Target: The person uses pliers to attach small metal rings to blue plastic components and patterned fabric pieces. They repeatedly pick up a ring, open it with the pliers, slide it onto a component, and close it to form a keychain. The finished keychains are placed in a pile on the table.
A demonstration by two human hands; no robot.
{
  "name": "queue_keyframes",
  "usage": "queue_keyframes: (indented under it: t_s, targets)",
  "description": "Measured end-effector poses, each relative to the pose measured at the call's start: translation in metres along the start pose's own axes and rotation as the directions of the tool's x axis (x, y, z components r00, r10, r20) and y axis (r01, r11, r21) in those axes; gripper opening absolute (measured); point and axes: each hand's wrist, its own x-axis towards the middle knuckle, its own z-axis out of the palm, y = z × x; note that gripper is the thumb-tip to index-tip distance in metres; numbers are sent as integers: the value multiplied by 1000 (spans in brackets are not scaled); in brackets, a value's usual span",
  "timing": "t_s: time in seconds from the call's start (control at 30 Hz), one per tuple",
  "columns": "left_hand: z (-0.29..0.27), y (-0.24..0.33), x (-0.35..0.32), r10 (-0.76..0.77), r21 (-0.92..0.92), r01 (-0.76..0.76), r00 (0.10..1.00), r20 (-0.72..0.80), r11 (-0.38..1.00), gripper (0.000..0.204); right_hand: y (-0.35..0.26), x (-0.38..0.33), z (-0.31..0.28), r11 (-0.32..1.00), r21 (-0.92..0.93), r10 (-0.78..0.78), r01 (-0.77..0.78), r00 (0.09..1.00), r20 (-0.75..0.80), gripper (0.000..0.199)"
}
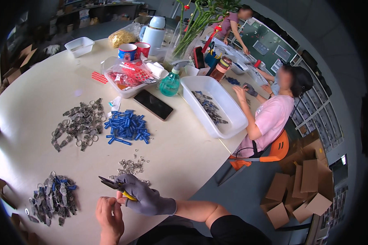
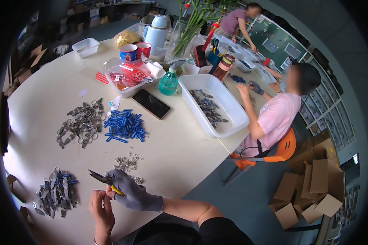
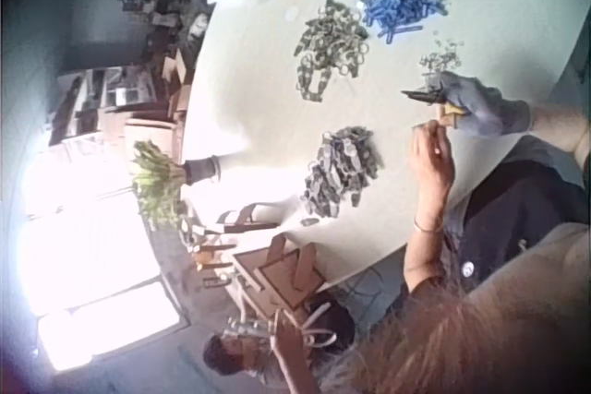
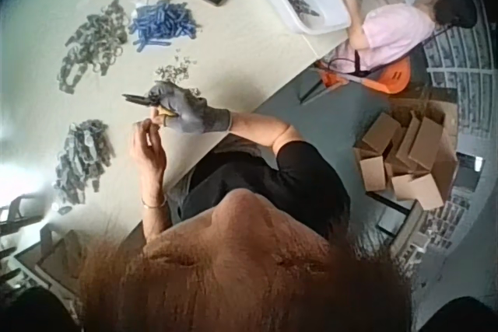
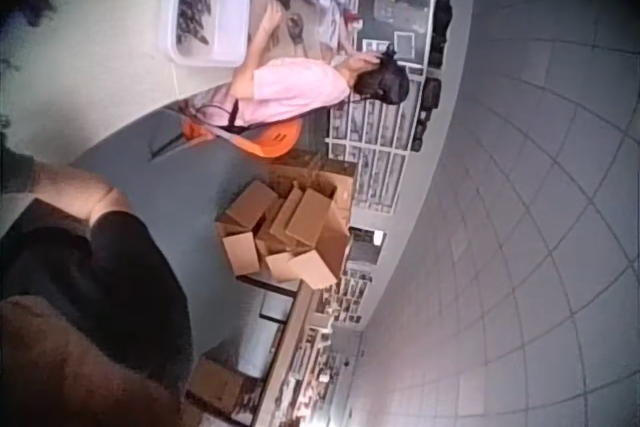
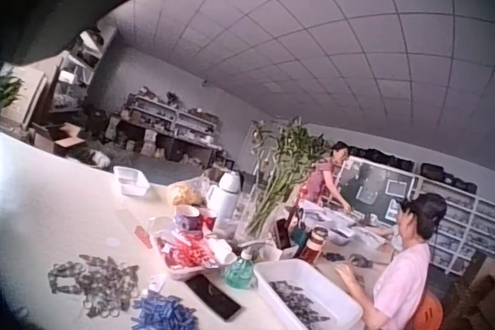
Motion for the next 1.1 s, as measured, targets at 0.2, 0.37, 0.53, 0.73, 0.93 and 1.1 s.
queue_keyframes:
  t_s: [0.2, 0.37, 0.53, 0.73, 0.93, 1.1]
  targets:
    - [4, 1, 2, -83, -108, 92, 993, 78, 990, 8, 1, 8, -20, 919, -299, -228, 257, 965, 129, 15]
    - [2, 2, 0, -162, -144, 184, 975, 154, 972, 11, -1, 9, -24, 834, -403, -343, 376, 927, 154, 20]
    - [1, 5, 8, -37, -89, 53, 983, 179, 995, 13, -4, 2, -28, 770, -534, -295, 348, 937, 186, 25]
    - [0, -2, 8, -97, -202, 149, 965, 246, 968, 12, 6, 7, -35, 942, -285, -146, 178, 981, 131, 19]
    - [1, -2, 8, -158, -194, 210, 955, 253, 958, 9, 78, 54, -112, 712, -648, 17, -272, 929, -371, 14]
    - [4, 2, 11, -174, -223, 216, 966, 193, 951, 5, 107, 71, -140, 478, -793, 94, -378, 920, -382, 22]
